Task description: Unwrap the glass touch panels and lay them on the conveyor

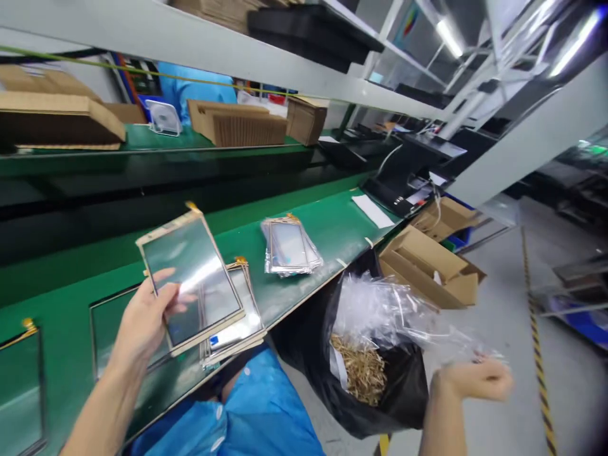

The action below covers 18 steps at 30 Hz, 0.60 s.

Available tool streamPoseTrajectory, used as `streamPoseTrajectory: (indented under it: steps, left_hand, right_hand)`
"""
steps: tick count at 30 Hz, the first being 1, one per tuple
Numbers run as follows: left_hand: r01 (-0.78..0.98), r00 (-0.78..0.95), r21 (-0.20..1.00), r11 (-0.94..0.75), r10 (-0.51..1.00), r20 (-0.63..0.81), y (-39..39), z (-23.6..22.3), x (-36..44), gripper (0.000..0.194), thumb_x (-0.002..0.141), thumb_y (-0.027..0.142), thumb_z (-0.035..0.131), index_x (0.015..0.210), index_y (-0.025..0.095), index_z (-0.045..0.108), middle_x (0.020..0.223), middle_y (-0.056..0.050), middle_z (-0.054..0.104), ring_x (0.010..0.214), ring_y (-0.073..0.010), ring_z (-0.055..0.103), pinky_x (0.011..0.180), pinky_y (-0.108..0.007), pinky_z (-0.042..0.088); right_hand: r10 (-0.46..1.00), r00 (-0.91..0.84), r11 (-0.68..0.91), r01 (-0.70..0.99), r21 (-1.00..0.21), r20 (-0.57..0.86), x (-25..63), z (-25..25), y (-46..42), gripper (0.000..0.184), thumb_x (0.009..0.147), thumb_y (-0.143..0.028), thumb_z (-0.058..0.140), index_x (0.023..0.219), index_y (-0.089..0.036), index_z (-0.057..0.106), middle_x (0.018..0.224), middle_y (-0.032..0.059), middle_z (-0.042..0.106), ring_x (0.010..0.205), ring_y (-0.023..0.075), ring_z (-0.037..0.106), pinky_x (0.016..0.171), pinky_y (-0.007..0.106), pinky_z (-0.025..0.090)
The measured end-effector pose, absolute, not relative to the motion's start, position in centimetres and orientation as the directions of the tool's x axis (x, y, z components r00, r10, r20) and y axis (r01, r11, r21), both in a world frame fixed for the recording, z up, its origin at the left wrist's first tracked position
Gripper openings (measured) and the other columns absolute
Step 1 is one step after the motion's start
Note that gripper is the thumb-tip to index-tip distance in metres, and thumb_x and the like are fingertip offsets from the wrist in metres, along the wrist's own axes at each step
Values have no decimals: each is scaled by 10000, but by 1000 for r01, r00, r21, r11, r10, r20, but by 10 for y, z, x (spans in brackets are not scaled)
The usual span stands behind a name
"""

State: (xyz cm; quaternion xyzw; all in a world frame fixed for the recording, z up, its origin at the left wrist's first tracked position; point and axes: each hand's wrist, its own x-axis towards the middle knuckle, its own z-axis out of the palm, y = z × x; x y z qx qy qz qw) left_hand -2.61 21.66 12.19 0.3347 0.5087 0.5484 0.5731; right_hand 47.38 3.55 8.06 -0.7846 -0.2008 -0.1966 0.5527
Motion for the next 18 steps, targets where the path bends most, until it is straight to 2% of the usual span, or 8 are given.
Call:
streamPoseTrajectory:
  steps: [2, 3, 5, 7, 11, 13, 15, 18]
  left_hand:
    - [-157, -44, 963, 217, 973, -226, 225, 109, -17, 674, 739, 226, 678, 1333, 185, 360, 751, -23, 702, 575, -126, 647, 462, -154, 471]
    - [-115, -20, 967, 228, 973, -232, 227, 102, -11, 747, 753, 220, 652, 1392, 175, 268, 767, -32, 702, 573, -127, 646, 476, -166, 479]
    - [-51, -10, 972, 231, 973, -232, 229, 89, -1, 800, 761, 230, 624, 1424, 157, 181, 779, -36, 693, 554, -125, 636, 500, -191, 490]
    - [23, -3, 975, 221, 975, -221, 229, 76, 4, 848, 760, 273, 613, 1437, 145, 118, 769, -27, 675, 527, -129, 619, 501, -213, 483]
    - [273, 6, 944, 184, 981, -193, 227, 62, 0, 914, 782, 395, 547, 1456, 107, 1, 748, -9, 627, 489, -147, 575, 519, -268, 468]
    - [518, -43, 837, 178, 982, -182, 225, 62, -3, 826, 820, 439, 486, 1460, 112, 78, 818, -42, 637, 578, -183, 605, 613, -322, 479]
    - [752, -88, 636, 173, 983, -163, 223, 65, -4, 710, 861, 462, 426, 1446, 128, 201, 931, -97, 654, 749, -250, 639, 727, -387, 468]
    - [923, -62, 373, 97, 993, -104, 221, 70, -2, 585, 889, 442, 399, 1379, 125, 374, 1045, -166, 643, 958, -339, 609, 834, -477, 423]
  right_hand:
    - [-21, 798, -427, 537, -728, 602, 496, 61, 31, 285, 842, -456, 224, 661, -252, 309, 796, 151, 487, 1048, 390, 466, 944, 618, 264]
    - [-1, 789, -460, 546, -701, 615, 500, 46, 37, 290, 833, -469, 276, 654, -248, 333, 798, 162, 509, 1032, 388, 482, 942, 608, 282]
    - [171, 785, -486, 593, -642, 595, 496, 9, 64, 326, 826, -483, 373, 633, -223, 406, 774, 150, 551, 946, 336, 541, 892, 544, 372]
    - [398, 760, -471, 649, -597, 513, 480, -30, 98, 382, 853, -495, 430, 634, -185, 471, 727, 94, 572, 823, 240, 577, 807, 442, 446]
    - [762, 601, -423, 744, -517, 242, 456, -69, 153, 418, 889, -486, 511, 622, -165, 508, 576, -29, 519, 563, 103, 519, 622, 267, 458]
    - [847, 520, -420, 782, -459, 111, 458, -62, 171, 408, 880, -458, 543, 609, -154, 521, 527, -46, 495, 512, 95, 503, 594, 259, 448]
    - [886, 464, -422, 819, -389, 16, 462, -41, 183, 399, 843, -415, 588, 558, -142, 530, 487, -18, 495, 506, 137, 537, 595, 299, 442]
    - [921, 388, -381, 873, -305, -38, 441, 2, 194, 380, 830, -404, 565, 539, -158, 562, 505, 72, 552, 542, 235, 591, 606, 368, 431]
